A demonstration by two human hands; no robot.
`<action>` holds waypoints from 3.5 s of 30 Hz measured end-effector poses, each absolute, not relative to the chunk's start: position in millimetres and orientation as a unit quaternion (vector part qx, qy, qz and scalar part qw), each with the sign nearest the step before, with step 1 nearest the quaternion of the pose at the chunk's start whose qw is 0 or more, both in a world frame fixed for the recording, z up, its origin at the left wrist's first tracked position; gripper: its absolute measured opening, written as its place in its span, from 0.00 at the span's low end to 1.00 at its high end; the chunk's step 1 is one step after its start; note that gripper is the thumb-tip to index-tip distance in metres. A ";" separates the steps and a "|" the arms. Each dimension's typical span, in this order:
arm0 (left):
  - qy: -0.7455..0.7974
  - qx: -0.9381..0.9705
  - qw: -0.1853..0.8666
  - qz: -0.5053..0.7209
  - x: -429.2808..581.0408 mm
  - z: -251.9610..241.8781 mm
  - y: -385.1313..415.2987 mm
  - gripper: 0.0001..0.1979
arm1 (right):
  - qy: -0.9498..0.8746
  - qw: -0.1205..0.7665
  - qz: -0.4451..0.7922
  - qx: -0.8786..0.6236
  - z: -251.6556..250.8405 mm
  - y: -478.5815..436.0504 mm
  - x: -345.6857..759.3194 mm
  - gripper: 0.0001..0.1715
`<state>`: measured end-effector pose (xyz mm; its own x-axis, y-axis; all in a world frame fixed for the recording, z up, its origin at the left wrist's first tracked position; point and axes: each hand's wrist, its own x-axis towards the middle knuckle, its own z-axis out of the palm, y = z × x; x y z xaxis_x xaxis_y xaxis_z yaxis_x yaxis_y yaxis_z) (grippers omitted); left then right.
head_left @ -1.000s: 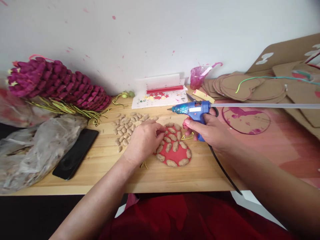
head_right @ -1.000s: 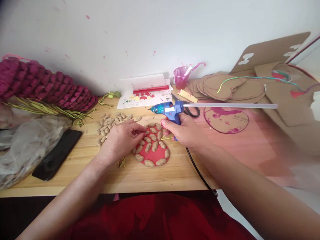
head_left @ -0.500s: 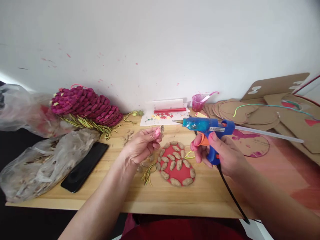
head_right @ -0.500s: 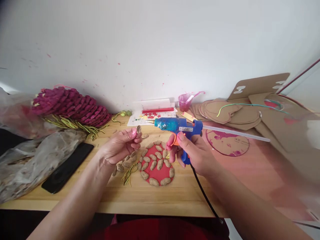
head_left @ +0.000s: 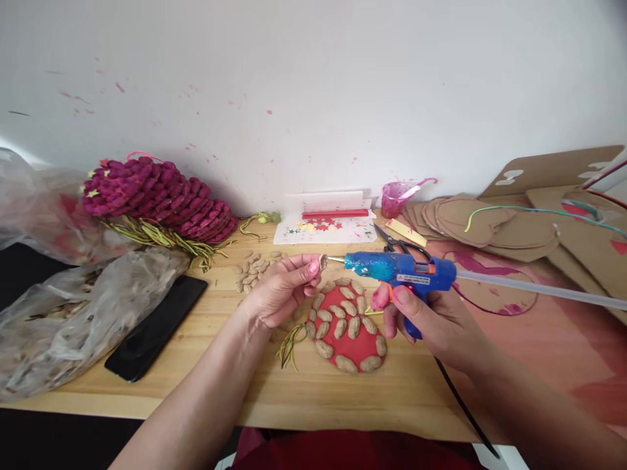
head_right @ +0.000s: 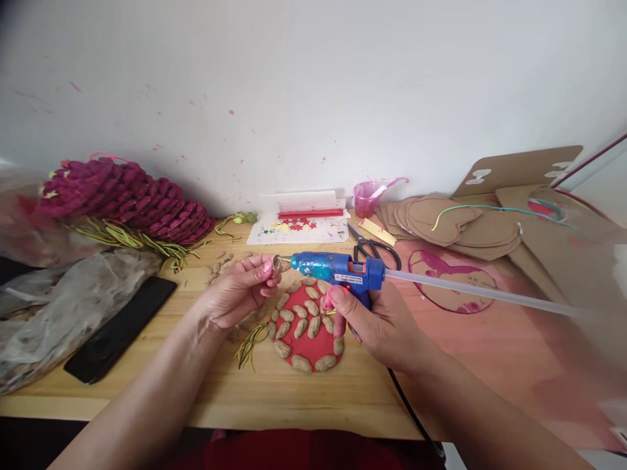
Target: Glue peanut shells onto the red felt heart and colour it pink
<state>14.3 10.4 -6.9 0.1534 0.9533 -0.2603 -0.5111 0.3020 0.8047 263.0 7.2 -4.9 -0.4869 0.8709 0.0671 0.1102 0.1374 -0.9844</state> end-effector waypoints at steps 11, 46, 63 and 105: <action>0.401 0.282 0.698 0.522 16.8 -7.6 8.5 0.15 | -0.685 0.362 0.531 -0.344 2.5 6.0 258.0 0.19; 0.389 0.280 0.705 0.524 18.3 -5.8 6.5 0.14 | -0.707 0.379 0.505 -0.319 10.0 6.4 254.5 0.20; 0.394 0.283 0.696 0.529 18.1 -4.4 5.8 0.14 | -0.705 0.380 0.497 -0.334 6.4 6.9 257.1 0.22; 0.389 0.261 0.688 0.555 16.8 -6.4 7.7 0.15 | -0.708 0.364 0.499 -0.342 7.2 4.0 257.8 0.19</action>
<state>16.8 7.7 -6.4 0.0819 0.9661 -0.2449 -0.5597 0.2479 0.7907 257.8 4.0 7.2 -0.5011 0.8476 0.1744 0.1210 0.2682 -0.9557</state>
